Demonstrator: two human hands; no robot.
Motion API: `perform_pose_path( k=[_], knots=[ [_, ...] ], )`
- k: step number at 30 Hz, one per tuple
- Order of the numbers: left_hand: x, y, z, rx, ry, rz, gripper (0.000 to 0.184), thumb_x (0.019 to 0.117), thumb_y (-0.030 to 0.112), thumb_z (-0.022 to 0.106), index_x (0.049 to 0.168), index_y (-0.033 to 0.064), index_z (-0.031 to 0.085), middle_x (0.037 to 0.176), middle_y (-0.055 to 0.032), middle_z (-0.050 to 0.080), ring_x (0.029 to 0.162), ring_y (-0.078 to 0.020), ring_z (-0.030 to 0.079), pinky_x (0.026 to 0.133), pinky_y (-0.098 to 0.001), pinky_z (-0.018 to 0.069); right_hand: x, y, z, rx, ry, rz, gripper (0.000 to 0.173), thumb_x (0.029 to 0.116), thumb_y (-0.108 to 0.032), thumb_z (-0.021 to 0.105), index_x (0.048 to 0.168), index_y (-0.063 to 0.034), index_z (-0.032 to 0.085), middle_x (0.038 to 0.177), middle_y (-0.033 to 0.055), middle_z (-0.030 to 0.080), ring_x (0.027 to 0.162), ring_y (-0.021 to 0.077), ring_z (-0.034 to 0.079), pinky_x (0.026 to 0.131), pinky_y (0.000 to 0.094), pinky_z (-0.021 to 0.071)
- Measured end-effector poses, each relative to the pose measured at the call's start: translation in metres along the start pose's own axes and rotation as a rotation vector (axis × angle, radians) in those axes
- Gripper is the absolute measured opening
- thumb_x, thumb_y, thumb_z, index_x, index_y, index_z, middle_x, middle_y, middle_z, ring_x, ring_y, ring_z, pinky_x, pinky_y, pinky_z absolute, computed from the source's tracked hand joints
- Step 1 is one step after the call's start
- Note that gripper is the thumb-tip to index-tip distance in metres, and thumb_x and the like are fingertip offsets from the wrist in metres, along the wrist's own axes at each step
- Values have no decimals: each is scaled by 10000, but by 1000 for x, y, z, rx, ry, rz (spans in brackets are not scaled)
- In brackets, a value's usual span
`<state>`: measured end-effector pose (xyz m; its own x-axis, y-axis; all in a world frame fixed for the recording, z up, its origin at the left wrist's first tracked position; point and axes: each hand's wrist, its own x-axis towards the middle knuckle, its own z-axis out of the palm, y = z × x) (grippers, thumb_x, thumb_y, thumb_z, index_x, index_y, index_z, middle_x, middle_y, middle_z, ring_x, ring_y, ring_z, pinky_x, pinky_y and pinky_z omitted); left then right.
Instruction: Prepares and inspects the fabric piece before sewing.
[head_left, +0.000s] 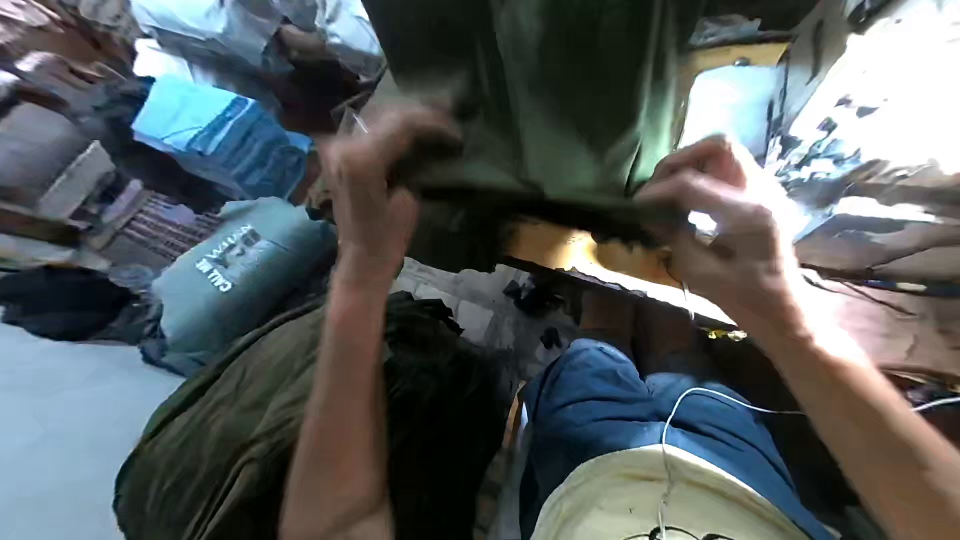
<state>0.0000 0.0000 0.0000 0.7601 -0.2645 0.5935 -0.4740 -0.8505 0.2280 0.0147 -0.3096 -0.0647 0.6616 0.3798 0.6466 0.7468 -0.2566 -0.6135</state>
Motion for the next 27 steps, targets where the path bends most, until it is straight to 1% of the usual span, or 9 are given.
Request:
perform_pose_path(
  k=[2,3,7,10,13,18,22,25,27],
  knots=[
    [-58,-10,36,-367,27,-66,408,1019,99,335,1057,-14,724,1097,-80,756,1121,-132,685,1122,-371,441,-28,17,28,210,-5,79,154,971,-72,572,964,7,704,1292,143,581,1257,154,536,1065,281,454],
    [-79,-7,49,-458,62,-132,385,988,86,319,1040,2,691,993,-11,719,957,-39,672,960,-237,518,-35,23,37,310,-3,140,174,1001,-78,525,985,4,677,1279,89,603,1244,93,552,1052,244,469],
    [-92,9,83,-467,317,-277,289,1038,142,335,1001,91,618,872,99,566,749,66,529,676,-109,447,-29,17,73,280,152,294,167,1074,-106,464,1021,-39,608,795,-41,569,698,-65,544,635,98,456],
    [-83,10,112,1,277,-393,223,1061,218,550,1088,9,624,1040,-100,652,939,-142,656,817,-289,553,-7,31,95,-221,225,187,153,1013,-34,569,1142,5,642,940,127,696,779,155,681,659,277,552],
    [-94,-7,159,435,26,-469,308,1061,304,556,1118,21,665,1081,-199,660,975,-389,669,725,-503,558,-2,78,127,-472,-60,384,337,935,59,579,1264,38,651,1169,305,621,994,488,654,767,582,548],
    [-92,-6,173,539,18,-497,323,1065,335,545,1102,40,670,1048,-178,658,952,-375,663,696,-475,540,-17,78,109,-594,-304,319,550,1062,-417,467,1533,-133,480,1634,171,357,1515,433,282,1133,668,276],
    [-92,-6,163,511,-104,-567,414,1088,386,472,1207,34,654,1170,-221,653,1071,-438,647,784,-571,547,-32,84,119,-446,-411,463,635,1063,-528,377,1602,-193,381,1718,108,172,1578,398,107,1201,717,81],
    [-87,-8,162,442,-141,-594,489,1077,436,462,1252,18,647,1277,-275,629,1195,-523,581,919,-686,479,-39,53,100,-318,-336,504,631,1051,-462,517,1609,-213,359,1713,46,205,1479,276,406,1048,533,508],
    [-88,-9,160,357,-158,-579,532,1065,441,468,1293,-18,607,1333,-348,571,1270,-587,506,997,-727,407,-61,43,69,-164,-276,347,556,1034,-364,589,1530,-131,491,1589,119,449,1350,288,562,972,500,556]
  ],
)
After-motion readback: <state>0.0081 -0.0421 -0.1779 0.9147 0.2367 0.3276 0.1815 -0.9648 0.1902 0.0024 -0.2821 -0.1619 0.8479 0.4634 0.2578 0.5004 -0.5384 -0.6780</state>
